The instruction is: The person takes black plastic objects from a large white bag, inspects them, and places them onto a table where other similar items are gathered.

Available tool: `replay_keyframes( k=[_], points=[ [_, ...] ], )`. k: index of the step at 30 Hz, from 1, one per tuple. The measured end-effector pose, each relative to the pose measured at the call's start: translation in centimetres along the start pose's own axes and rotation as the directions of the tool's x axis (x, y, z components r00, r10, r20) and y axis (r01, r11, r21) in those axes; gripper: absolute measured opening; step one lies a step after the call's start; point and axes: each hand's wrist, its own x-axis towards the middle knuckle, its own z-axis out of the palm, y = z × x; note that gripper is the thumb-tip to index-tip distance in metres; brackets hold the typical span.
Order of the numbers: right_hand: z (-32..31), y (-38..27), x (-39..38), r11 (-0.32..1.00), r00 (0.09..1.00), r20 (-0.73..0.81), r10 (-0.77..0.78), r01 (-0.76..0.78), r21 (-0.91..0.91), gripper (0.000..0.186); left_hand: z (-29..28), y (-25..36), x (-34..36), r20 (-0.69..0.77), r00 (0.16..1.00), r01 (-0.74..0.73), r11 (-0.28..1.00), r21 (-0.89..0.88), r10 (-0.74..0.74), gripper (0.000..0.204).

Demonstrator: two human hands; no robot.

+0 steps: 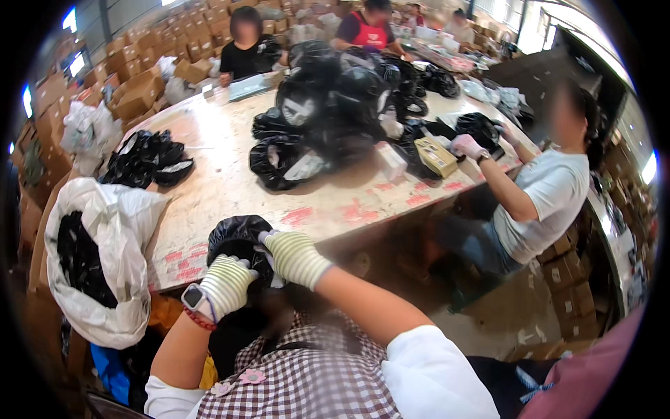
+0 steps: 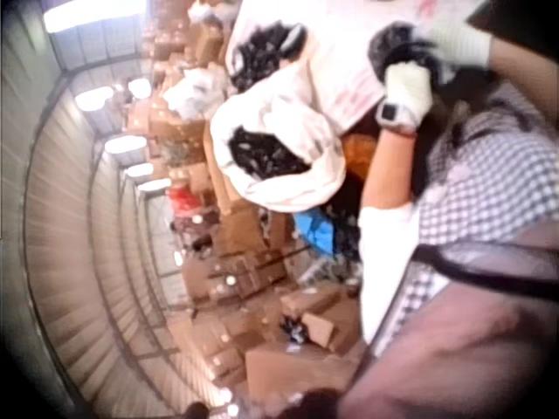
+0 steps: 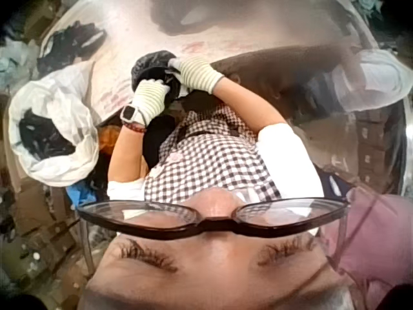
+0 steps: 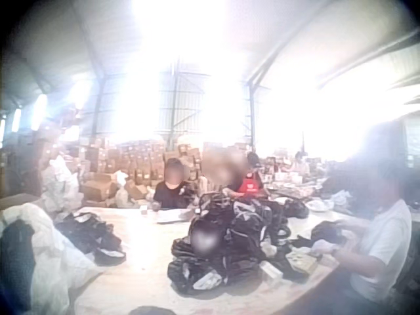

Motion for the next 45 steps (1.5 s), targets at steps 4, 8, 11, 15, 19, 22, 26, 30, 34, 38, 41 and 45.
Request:
replay_keyframes(
  k=[4,8,11,15,19,22,26,30,34,38,41,45],
  points=[
    [-3.9,2.9,-0.6,0.596,0.876,-0.262,0.406,-0.037,0.802,0.024,-1.9,-2.1,-0.7,-0.637,0.771,-0.144,0.972,-0.186,-0.008,0.05],
    [-8.8,2.7,-3.2,0.577,0.83,-0.304,0.468,-0.026,0.817,0.021,2.0,-4.6,1.3,-0.861,0.33,0.168,0.922,-0.35,-0.387,0.062],
    [-12.5,5.9,-3.5,0.7,0.711,-0.555,0.432,0.124,0.704,0.026,8.2,-8.6,4.0,-0.777,0.414,0.348,0.871,-0.346,-0.474,0.049],
    [-17.6,9.0,-5.4,0.749,0.689,-0.615,0.385,0.156,0.644,0.021,12.1,-10.1,5.2,-0.591,0.46,0.383,0.748,-0.542,-0.663,0.032],
    [-19.2,10.0,-7.1,0.742,0.682,-0.584,0.441,0.09,0.665,0.022,11.0,-8.7,5.8,-0.682,0.455,0.347,0.82,-0.456,-0.572,0.022],
    [-19.5,8.2,-7.2,0.632,0.711,-0.499,0.496,0.099,0.769,0.015,11.2,-7.4,5.2,-0.695,0.485,0.379,0.844,-0.381,-0.531,0.025],
    [-21.0,8.8,-5.8,0.607,0.787,-0.308,0.534,-0.104,0.788,0.016,11.4,-6.2,4.8,-0.719,0.429,0.335,0.835,-0.435,-0.547,0.029],
    [-26.5,16.7,0.4,0.568,0.521,-0.685,0.509,0.394,0.722,0.017,11.4,-6.5,4.9,-0.718,0.421,0.328,0.831,-0.449,-0.554,0.029],
    [-38.9,21.3,4.4,0.787,0.14,-0.882,0.45,0.406,0.465,0.029,10.8,-6.2,5.3,-0.728,0.431,0.279,0.846,-0.455,-0.534,0.029],
    [-38.5,20.1,7.0,0.651,0.262,-0.791,0.553,0.458,0.606,0.059,11.2,-6.6,5.4,-0.73,0.415,0.295,0.839,-0.457,-0.544,0.027],
    [-31.8,21.6,7.3,0.869,0.317,-0.875,0.365,0.222,0.443,0.034,11.0,-6.5,5.7,-0.728,0.414,0.28,0.838,-0.469,-0.546,0.026],
    [-17.0,18.2,5.5,0.983,0.6,-0.791,0.122,-0.184,0.012,0.025,11.2,-6.6,4.9,-0.73,0.41,0.278,0.837,-0.471,-0.547,0.026]
  ],
)
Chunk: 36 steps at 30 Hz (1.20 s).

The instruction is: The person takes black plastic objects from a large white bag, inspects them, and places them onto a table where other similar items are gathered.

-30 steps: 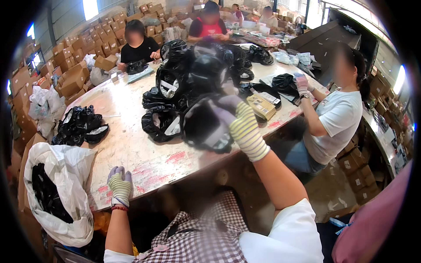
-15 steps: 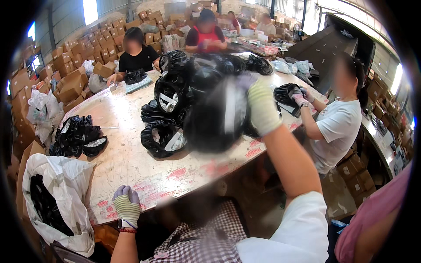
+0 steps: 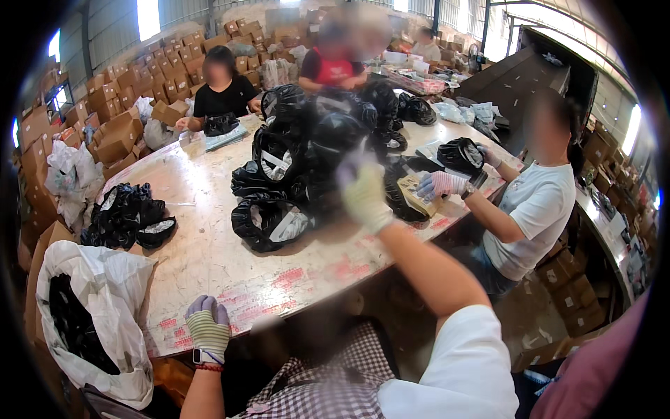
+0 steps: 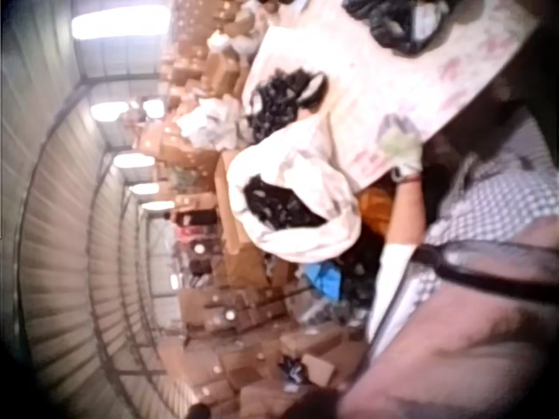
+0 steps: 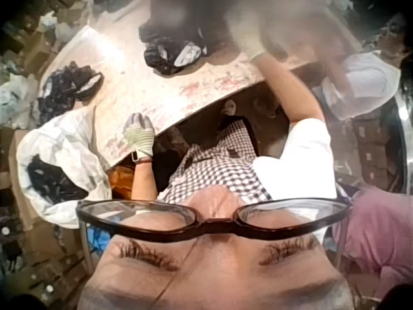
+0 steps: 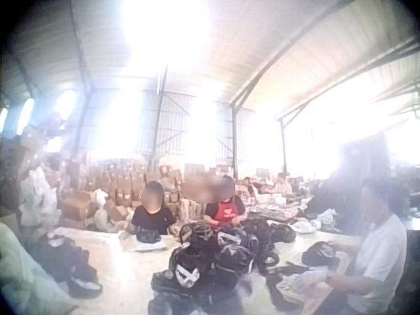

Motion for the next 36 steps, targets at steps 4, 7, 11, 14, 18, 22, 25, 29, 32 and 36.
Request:
replay_keyframes(
  k=[4,7,11,14,18,22,25,29,32,36],
  points=[
    [8.0,-2.6,-14.3,0.964,0.93,0.265,-0.257,0.227,0.139,0.039,-1.1,-0.1,0.7,0.092,0.996,0.01,0.998,-0.058,-0.005,0.026],
    [7.9,-7.5,-17.4,0.964,0.866,0.457,-0.201,0.259,-0.067,0.032,-1.9,-2.4,2.7,0.14,0.98,-0.1,0.954,-0.283,0.144,0.029],
    [8.4,-5.6,-18.4,0.983,0.936,0.322,-0.139,0.17,-0.071,0.028,-0.2,-7.9,6.6,0.234,0.873,0.486,0.808,-0.334,-0.428,0.039],
    [9.1,-7.5,-18.3,0.989,0.938,0.32,-0.131,0.147,-0.028,0.021,1.6,-13.9,8.7,0.07,0.947,0.314,0.949,0.001,-0.313,0.046],
    [9.2,-7.7,-18.3,0.986,0.937,0.318,-0.148,0.166,-0.029,0.017,3.2,-16.5,14.6,0.139,0.936,0.275,0.917,0.29,-0.324,0.052],
    [9.6,-7.4,-18.3,0.982,0.932,0.321,-0.169,0.188,-0.03,0.016,4.3,-18.9,19.4,0.315,0.836,0.384,0.889,0.248,-0.449,0.065],
    [9.4,-7.7,-18.2,0.981,0.933,0.322,-0.161,0.186,-0.048,0.016,4.8,-19.8,21.4,0.492,0.695,0.435,0.851,0.293,-0.524,0.069],
    [9.4,-7.8,-18.4,0.985,0.938,0.319,-0.137,0.164,-0.056,0.016,5.7,-17.1,18.4,0.051,0.822,0.569,0.82,-0.068,-0.567,0.054],
    [9.4,-7.8,-18.4,0.987,0.939,0.326,-0.11,0.143,-0.079,0.017,4.6,-13.3,14.6,0.016,0.898,0.414,0.833,-0.366,-0.44,0.028],
    [9.0,-8.2,-18.6,0.998,0.914,0.406,-0.019,-0.007,0.064,0.023,-2.1,-4.2,7.9,-0.069,0.98,0.125,0.853,-0.507,-0.185,0.019]
  ],
)
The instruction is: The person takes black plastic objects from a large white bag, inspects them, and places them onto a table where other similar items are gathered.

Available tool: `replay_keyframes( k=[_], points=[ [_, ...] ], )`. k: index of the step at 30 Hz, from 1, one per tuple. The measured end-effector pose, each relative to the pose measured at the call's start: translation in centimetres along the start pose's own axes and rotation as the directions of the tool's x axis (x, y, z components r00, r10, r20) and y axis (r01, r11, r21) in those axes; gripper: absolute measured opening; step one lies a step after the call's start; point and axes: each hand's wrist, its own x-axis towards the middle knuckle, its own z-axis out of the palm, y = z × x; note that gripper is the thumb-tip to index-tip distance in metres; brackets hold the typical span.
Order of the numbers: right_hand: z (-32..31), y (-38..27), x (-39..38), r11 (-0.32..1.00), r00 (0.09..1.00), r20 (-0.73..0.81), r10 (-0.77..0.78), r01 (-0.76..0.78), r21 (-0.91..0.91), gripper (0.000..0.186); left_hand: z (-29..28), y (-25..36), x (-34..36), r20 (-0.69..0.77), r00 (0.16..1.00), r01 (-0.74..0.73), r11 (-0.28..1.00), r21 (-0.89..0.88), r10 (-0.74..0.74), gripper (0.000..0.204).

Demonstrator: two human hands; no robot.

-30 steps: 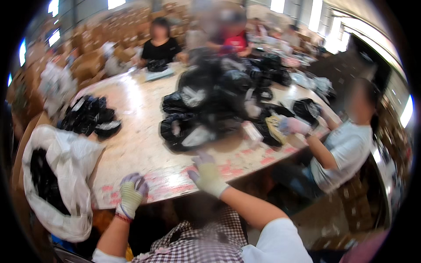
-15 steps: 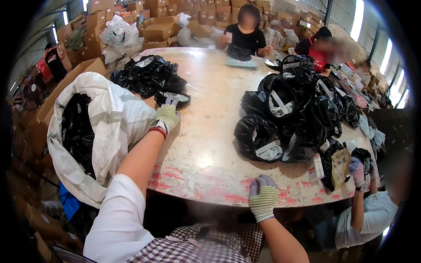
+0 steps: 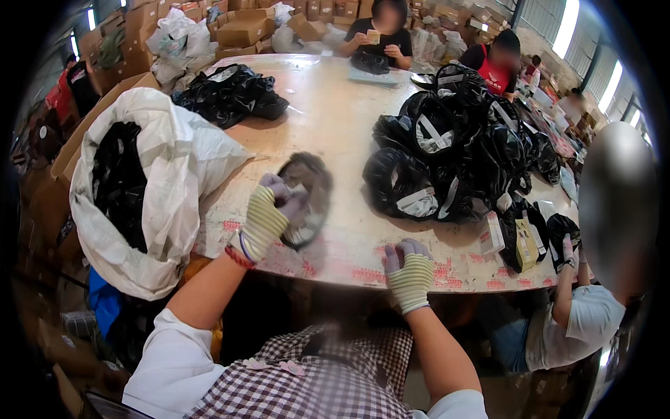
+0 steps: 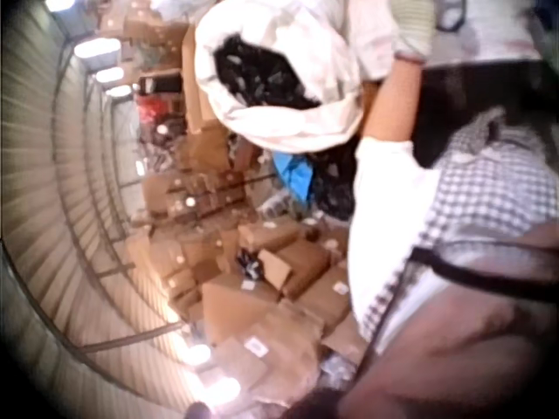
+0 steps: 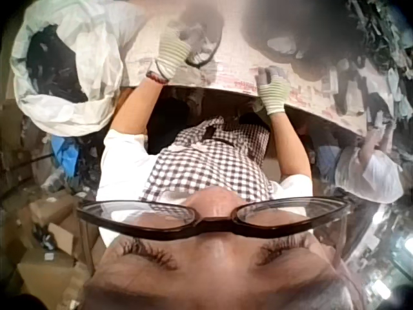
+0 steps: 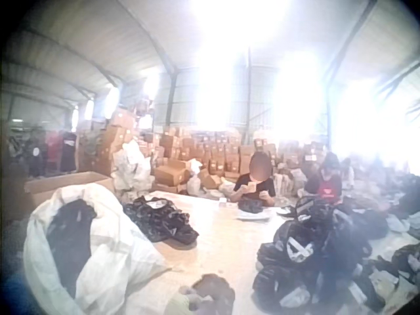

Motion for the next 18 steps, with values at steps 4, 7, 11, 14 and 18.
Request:
replay_keyframes(
  k=[4,7,11,14,18],
  points=[
    [1.4,-7.5,-0.5,0.694,0.974,0.21,0.083,-0.208,0.689,0.042,-1.8,4.5,-5.5,0.069,0.971,-0.233,0.972,0.029,0.23,0.021],
    [3.6,-12.7,-0.8,0.598,0.968,0.249,0.019,-0.21,0.774,0.046,-3.3,6.3,-7.4,0.15,0.982,-0.145,0.972,0.182,0.118,0.009],
    [3.4,-14.0,0.8,0.884,0.98,-0.005,-0.198,0.181,0.43,0.031,-9.8,4.2,-6.5,0.234,0.909,-0.015,0.533,0.846,-0.346,0.017],
    [4.9,-12.0,-0.2,0.98,0.981,0.168,-0.1,0.068,0.188,0.028,-14.5,5.1,-6.3,0.511,0.857,-0.288,0.886,0.364,0.069,0.013],
    [9.5,-4.0,-0.3,0.954,0.986,0.159,0.051,-0.095,0.283,0.032,-25.5,4.8,-1.1,-0.212,0.971,0.229,0.655,0.72,-0.106,0.029]
  ],
)
